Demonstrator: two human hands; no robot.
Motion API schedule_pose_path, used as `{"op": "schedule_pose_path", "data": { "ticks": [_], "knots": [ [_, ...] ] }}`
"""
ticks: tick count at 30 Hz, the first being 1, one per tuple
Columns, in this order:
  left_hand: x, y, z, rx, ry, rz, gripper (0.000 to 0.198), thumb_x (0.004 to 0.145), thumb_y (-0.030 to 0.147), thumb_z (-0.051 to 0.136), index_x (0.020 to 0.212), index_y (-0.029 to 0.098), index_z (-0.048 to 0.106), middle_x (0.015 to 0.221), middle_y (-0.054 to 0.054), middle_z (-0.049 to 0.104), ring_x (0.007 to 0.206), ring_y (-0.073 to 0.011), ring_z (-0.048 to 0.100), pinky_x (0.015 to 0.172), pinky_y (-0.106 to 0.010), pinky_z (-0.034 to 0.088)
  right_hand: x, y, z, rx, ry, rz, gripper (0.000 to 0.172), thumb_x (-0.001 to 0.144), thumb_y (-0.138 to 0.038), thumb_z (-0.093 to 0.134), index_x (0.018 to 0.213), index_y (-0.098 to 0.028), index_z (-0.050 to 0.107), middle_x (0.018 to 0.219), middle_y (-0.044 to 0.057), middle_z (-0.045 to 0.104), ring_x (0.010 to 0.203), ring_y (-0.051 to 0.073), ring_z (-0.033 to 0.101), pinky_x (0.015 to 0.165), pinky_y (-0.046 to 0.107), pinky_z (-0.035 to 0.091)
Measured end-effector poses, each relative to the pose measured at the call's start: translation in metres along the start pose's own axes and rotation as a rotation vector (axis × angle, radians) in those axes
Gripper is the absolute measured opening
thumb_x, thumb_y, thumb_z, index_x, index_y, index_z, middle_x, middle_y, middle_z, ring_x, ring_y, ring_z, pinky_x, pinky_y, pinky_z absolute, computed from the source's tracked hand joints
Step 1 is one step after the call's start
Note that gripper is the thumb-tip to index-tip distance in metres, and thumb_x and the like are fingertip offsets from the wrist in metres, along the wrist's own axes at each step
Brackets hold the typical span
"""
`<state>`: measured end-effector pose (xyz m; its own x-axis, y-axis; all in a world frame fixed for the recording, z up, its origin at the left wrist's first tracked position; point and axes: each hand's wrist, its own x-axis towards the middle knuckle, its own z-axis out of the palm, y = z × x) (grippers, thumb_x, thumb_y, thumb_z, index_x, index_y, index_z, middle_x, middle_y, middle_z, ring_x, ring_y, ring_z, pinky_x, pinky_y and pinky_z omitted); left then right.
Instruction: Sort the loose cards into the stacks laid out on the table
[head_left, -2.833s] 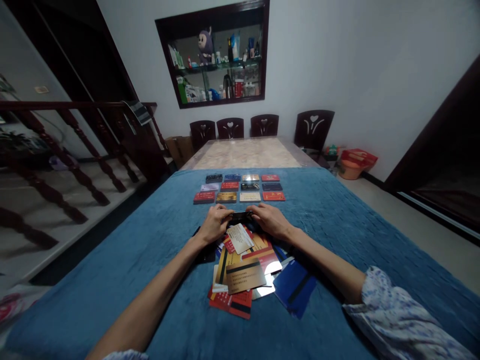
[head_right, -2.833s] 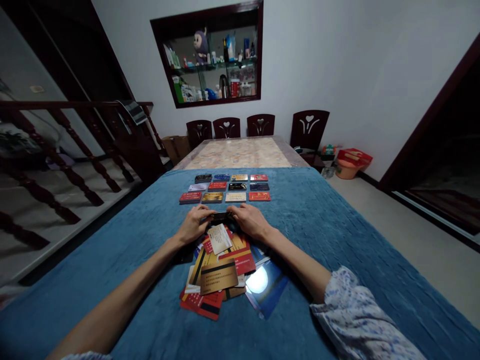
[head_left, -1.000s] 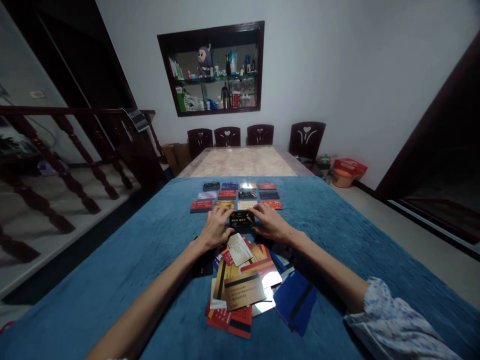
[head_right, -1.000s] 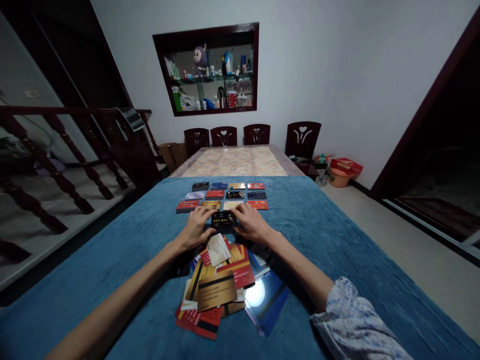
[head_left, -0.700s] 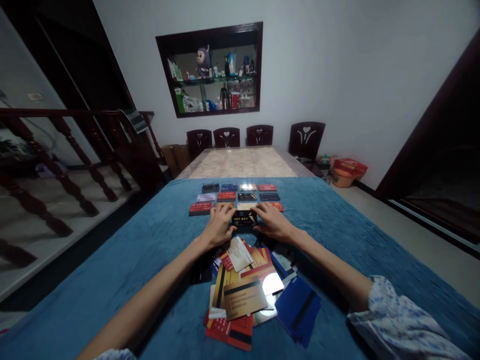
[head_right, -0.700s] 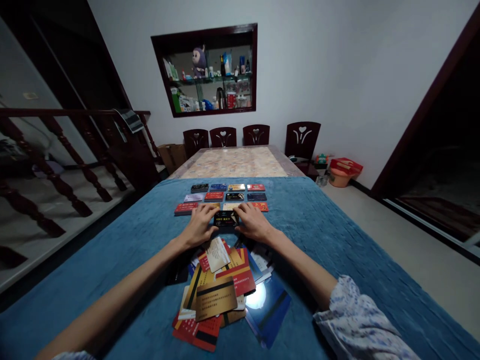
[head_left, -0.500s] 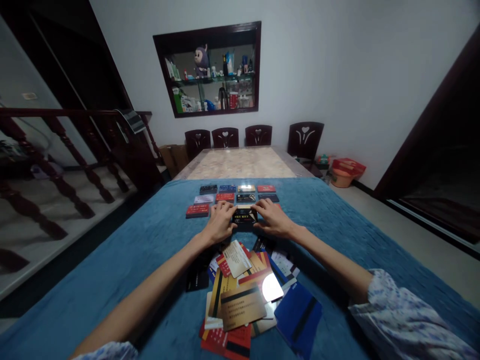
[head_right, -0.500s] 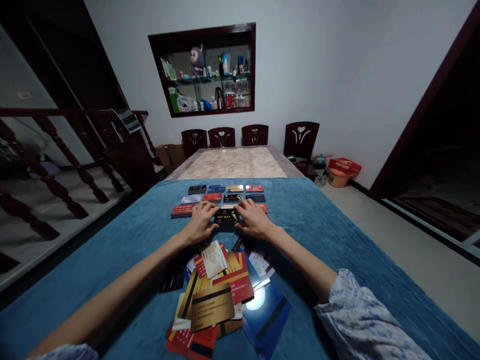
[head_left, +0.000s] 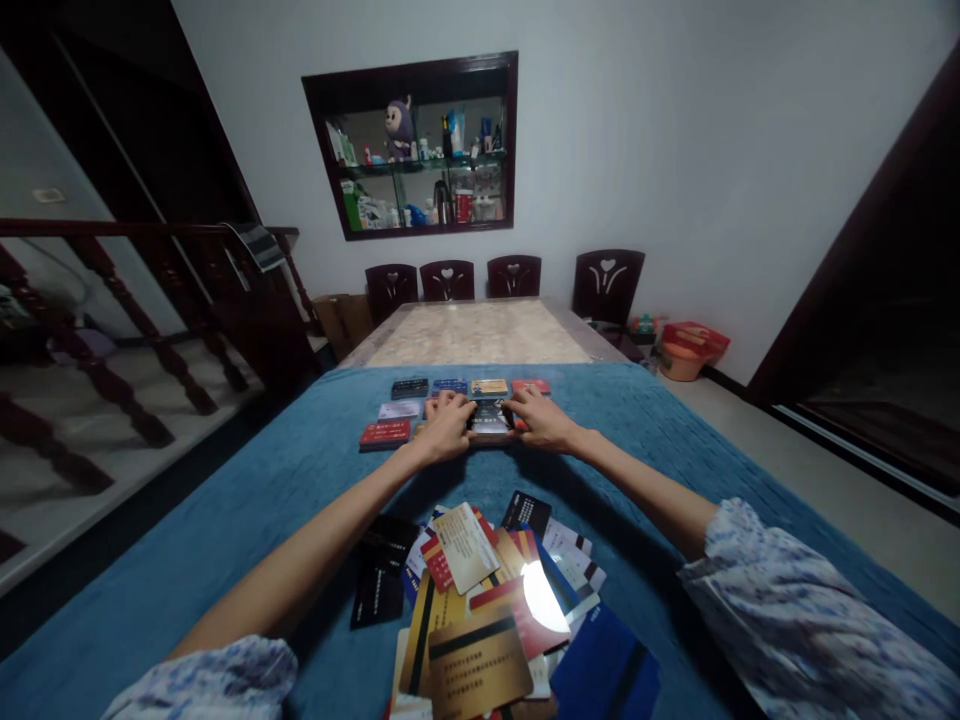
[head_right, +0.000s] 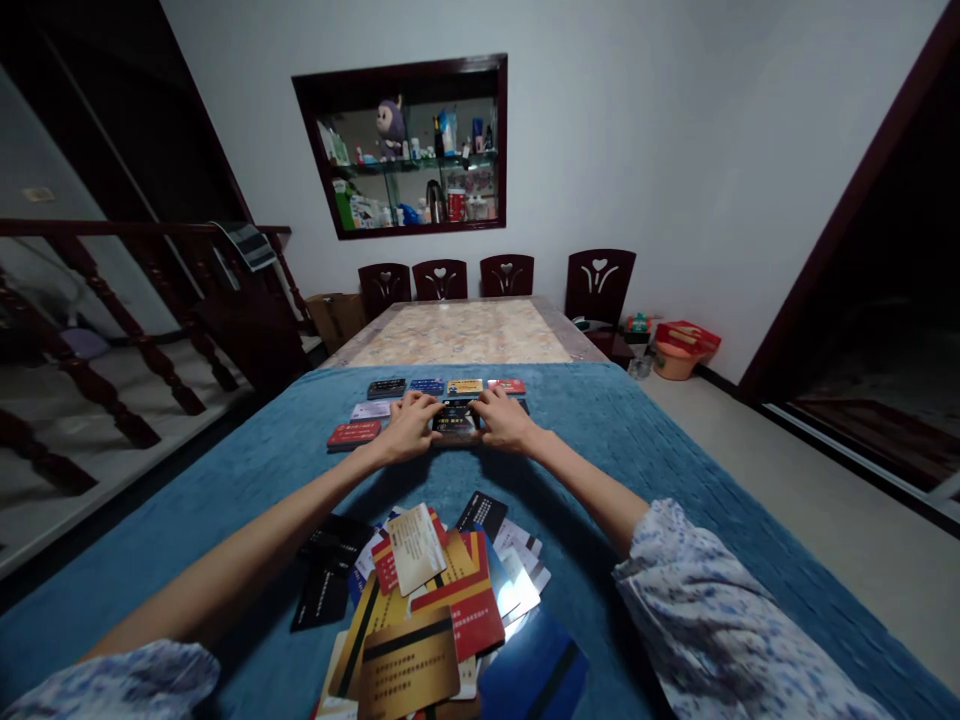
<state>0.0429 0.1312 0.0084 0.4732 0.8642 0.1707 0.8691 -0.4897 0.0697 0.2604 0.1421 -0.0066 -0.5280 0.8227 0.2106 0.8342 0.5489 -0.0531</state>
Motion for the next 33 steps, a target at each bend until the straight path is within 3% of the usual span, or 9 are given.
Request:
{"op": "schedule_pose_path", "data": {
  "ticks": [14, 22, 33],
  "knots": [
    [0.057, -0.012, 0.011, 0.111, -0.082, -0.04, 0.043, 0.077, 0.021, 0.059, 0.119, 0.021, 0.064, 0.131, -0.013, 0.055, 0.126, -0.0363, 0.036, 0.096, -0.053, 0.034, 0.042, 0.015, -0.008, -0.135, -0.169, 0.16, 0.051, 0.084, -0.04, 0.064, 0.131, -0.02, 0.06, 0.131, 0.016, 0.057, 0.119, 0.035, 0.047, 0.088, 0.041, 0.045],
    [0.071, -0.016, 0.013, 0.15, -0.157, -0.077, 0.04, 0.077, 0.02, 0.059, 0.116, 0.02, 0.065, 0.129, -0.014, 0.058, 0.127, -0.0358, 0.036, 0.095, -0.053, 0.034, 0.061, 0.021, 0.002, -0.149, -0.247, 0.188, 0.05, 0.084, -0.04, 0.064, 0.131, -0.021, 0.061, 0.131, 0.016, 0.059, 0.121, 0.036, 0.048, 0.09, 0.04, 0.046],
    [0.084, -0.023, 0.019, 0.159, -0.274, -0.084, 0.043, 0.072, 0.02, 0.063, 0.116, 0.022, 0.065, 0.125, -0.015, 0.062, 0.131, -0.0376, 0.035, 0.1, -0.062, 0.032, 0.069, 0.018, 0.001, -0.17, -0.324, 0.182, 0.047, 0.082, -0.038, 0.065, 0.126, -0.023, 0.064, 0.131, 0.015, 0.061, 0.123, 0.036, 0.049, 0.092, 0.045, 0.048]
  ]
}}
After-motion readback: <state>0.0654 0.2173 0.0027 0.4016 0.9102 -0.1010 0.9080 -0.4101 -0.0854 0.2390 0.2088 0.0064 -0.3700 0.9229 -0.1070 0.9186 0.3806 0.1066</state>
